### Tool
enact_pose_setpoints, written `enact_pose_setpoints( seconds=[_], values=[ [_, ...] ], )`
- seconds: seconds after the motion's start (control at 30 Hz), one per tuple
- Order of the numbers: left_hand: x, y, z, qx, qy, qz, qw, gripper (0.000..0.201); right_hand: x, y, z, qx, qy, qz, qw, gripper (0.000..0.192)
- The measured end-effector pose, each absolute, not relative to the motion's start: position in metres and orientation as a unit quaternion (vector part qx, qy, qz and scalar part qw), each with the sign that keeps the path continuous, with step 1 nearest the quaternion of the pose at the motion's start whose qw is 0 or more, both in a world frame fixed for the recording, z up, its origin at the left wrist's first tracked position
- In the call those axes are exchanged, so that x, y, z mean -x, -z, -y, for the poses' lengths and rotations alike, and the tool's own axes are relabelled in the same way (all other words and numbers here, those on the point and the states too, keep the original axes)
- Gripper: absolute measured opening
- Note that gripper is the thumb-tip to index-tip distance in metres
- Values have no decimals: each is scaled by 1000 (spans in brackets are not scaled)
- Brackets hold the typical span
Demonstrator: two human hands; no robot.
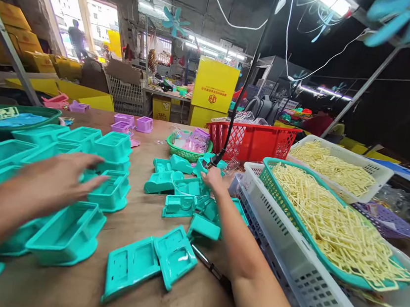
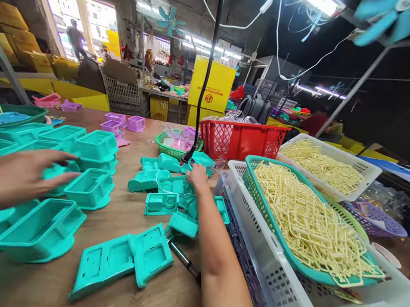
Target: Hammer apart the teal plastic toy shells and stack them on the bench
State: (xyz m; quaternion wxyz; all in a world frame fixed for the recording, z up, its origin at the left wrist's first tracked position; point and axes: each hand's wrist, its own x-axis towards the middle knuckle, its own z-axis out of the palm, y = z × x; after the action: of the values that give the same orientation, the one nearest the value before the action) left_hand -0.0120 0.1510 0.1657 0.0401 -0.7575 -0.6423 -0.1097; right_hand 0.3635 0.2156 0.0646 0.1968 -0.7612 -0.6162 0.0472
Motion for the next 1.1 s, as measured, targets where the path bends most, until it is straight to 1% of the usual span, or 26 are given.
enact_pose_setpoints(
  seconds=[0.1, 0.2, 0.27, 0.37, 0.47, 0.6, 0.77, 0.93, 1.1],
  values=[
    [-47, -161, -165, 815, 1, 579, -12, 51, -364, -58, -231, 757, -58, 631, 160, 40],
    [-94, -143, -194, 822, -36, 567, -36, 48, -372, -54, -228, 731, -80, 667, 122, 37],
    [-110, -127, -217, 813, -47, 579, -44, 43, -379, -53, -220, 709, -102, 690, 99, 35],
    [-118, -106, -249, 796, -45, 602, -48, 38, -390, -55, -202, 681, -140, 715, 70, 33],
    [-125, -89, -274, 787, -17, 615, -36, 41, -399, -61, -186, 661, -175, 727, 57, 29],
    [-144, -75, -298, 805, 27, 593, -6, 45, -403, -67, -174, 659, -186, 726, 65, 21],
    [-173, -63, -322, 840, 36, 541, 9, 48, -401, -64, -172, 661, -177, 726, 77, 20],
    [-185, -57, -324, 851, 20, 525, 22, 37, -398, -64, -170, 648, -177, 737, 78, 23],
    [-177, -62, -301, 842, -7, 538, 34, 33, -396, -78, -170, 622, -186, 758, 62, 22]
  ],
)
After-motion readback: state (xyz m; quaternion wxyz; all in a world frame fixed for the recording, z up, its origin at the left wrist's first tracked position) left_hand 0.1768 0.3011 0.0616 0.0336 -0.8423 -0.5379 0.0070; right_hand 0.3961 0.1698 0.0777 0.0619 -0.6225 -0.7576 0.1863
